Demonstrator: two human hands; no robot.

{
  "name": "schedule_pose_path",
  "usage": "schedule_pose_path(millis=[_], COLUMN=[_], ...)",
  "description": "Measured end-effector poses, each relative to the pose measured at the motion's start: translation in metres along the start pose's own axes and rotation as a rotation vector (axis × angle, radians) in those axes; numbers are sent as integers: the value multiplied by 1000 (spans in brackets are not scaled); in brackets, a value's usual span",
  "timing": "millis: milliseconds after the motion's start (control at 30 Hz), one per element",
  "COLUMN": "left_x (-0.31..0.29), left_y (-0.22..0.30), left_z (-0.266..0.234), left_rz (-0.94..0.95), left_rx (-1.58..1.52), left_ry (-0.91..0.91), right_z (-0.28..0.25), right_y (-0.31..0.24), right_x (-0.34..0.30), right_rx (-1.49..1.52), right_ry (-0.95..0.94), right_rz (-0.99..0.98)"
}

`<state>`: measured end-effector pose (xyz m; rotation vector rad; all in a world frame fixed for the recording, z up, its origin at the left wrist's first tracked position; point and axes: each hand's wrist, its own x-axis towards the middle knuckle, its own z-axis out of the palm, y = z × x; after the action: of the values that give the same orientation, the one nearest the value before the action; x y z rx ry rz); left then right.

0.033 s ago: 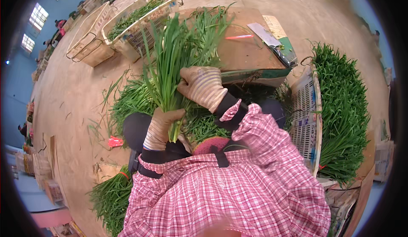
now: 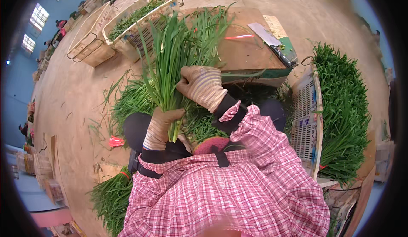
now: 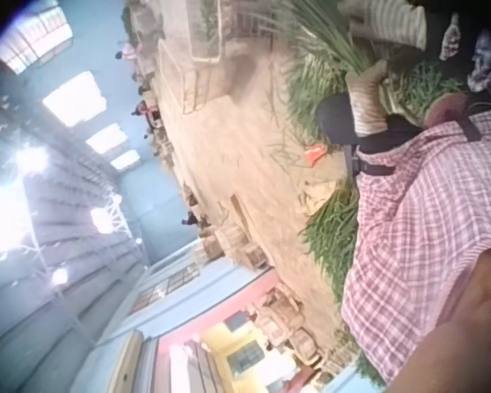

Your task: The person gathers a bunch of chives, pulls off loose leaves by hand, and aligns the stems on a wooden board. They then pick up a red tie and wrap it around the chives before placing the bundle into a plastic crate.

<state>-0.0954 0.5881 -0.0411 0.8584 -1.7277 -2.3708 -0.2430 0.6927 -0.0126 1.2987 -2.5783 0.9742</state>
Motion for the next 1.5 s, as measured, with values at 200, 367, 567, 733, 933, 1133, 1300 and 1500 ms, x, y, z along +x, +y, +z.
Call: schedule_pose_path(millis=[200,367,567,733,933,1133,1300,1500], left_x=[-6,-10,-34,-45,-52,-55,-58,-54], left_y=[10,15,15,8,6,-3,-5,-1], left_z=[2,9,-7,-48,-55,-54,-66,-55], left_rz=[54,85,25,91,145,111,109,50], left_rx=[22,-1,62,-132,-309,-291,-266,-196], left_ry=[-6,-23,-51,-71,-191,-216,-258,-217], right_z=[5,6,5,-85,-58,-15,-8,-6], right_y=[3,6,144,87,75,140,130,126], right_x=[0,-2,2,-39,25,87,66,60], right_rx=[301,399,-165,345,107,-397,-26,-48], right_ry=[44,76,512,-213,458,43,-418,-427], right_rz=[225,257,109,2,-290,-368,-351,-438])
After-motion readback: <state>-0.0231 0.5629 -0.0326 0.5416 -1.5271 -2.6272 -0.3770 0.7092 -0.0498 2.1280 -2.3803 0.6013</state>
